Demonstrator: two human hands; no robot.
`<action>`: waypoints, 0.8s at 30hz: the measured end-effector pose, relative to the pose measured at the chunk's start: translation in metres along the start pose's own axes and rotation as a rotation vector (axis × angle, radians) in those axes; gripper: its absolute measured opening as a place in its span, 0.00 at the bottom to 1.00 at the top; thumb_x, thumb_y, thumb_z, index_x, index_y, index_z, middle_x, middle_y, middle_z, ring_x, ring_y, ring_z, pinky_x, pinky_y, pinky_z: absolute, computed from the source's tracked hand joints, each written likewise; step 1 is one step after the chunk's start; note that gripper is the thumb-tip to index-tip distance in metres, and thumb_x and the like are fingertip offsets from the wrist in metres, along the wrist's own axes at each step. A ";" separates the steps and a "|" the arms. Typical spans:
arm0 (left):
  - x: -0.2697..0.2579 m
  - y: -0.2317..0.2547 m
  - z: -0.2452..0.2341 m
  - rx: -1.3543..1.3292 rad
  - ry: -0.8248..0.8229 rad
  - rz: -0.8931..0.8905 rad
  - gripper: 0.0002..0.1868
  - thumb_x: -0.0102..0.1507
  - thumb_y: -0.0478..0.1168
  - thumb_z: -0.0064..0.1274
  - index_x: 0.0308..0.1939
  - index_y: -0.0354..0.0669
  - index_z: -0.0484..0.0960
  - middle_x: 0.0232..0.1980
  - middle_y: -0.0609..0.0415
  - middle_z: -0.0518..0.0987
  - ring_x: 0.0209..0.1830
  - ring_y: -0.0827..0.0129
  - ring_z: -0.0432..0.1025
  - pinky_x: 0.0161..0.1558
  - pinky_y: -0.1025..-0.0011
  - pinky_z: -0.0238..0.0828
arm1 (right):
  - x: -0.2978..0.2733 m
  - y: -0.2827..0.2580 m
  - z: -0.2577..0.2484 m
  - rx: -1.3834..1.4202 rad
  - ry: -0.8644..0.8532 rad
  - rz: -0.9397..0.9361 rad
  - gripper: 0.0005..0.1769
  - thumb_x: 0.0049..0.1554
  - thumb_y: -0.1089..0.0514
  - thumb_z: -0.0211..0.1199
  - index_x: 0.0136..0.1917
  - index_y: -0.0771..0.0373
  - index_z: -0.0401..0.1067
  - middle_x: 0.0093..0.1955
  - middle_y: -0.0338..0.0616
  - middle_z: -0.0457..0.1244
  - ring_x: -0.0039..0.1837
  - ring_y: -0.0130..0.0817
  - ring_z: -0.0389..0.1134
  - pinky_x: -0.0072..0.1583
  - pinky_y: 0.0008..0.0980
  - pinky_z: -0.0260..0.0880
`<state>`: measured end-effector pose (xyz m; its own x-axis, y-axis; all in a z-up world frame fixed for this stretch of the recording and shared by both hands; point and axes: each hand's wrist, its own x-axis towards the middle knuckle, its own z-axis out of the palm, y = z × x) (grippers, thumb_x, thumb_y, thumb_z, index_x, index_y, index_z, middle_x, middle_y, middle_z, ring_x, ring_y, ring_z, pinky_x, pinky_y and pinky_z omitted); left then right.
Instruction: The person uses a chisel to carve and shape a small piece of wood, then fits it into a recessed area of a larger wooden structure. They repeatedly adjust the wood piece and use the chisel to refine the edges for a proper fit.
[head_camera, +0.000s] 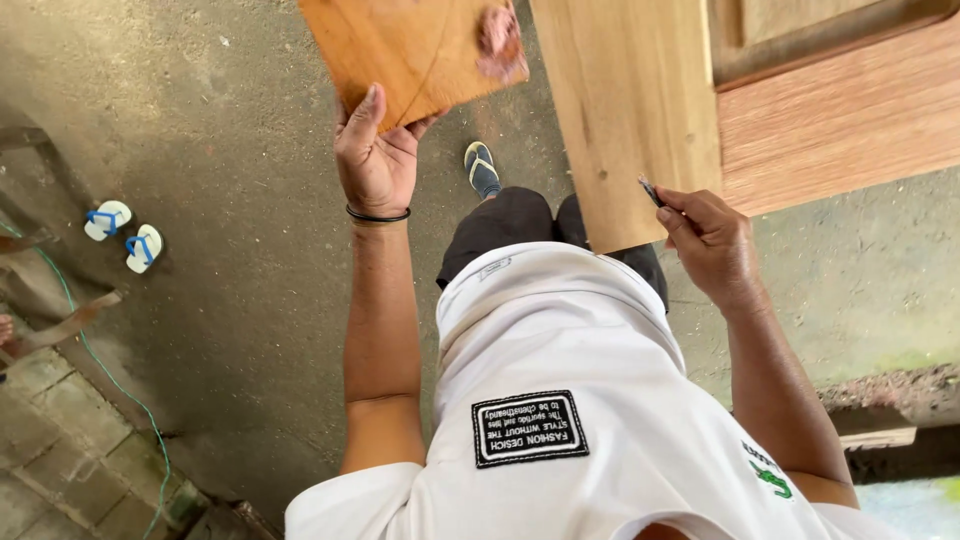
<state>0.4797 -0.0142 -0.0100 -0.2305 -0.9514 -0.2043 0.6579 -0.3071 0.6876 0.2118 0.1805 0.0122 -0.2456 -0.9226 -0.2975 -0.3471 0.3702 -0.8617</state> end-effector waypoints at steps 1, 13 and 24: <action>0.001 0.005 -0.007 0.022 0.046 -0.057 0.14 0.58 0.35 0.47 0.47 0.49 0.68 0.52 0.53 0.68 0.51 0.54 0.64 0.42 0.52 0.69 | 0.000 0.003 0.009 -0.138 0.001 -0.070 0.10 0.53 0.69 0.54 0.50 0.71 0.67 0.36 0.46 0.59 0.30 0.26 0.57 0.31 0.20 0.60; -0.013 0.031 -0.023 0.082 0.005 -0.271 0.12 0.54 0.36 0.50 0.41 0.44 0.69 0.46 0.52 0.68 0.45 0.55 0.65 0.33 0.53 0.73 | 0.027 -0.010 0.014 -0.415 -0.099 -0.213 0.12 0.52 0.69 0.57 0.51 0.68 0.69 0.44 0.46 0.59 0.42 0.34 0.61 0.44 0.27 0.60; -0.027 0.025 -0.019 0.101 0.028 -0.254 0.17 0.56 0.37 0.48 0.48 0.45 0.66 0.51 0.50 0.65 0.50 0.50 0.62 0.37 0.48 0.72 | 0.054 0.008 0.004 -0.577 -0.252 -0.505 0.11 0.52 0.68 0.56 0.50 0.66 0.70 0.43 0.46 0.61 0.42 0.40 0.60 0.46 0.34 0.60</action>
<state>0.5159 0.0037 -0.0003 -0.3587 -0.8447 -0.3972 0.5064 -0.5336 0.6774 0.1996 0.1333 -0.0122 0.2535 -0.9646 -0.0724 -0.7912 -0.1637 -0.5893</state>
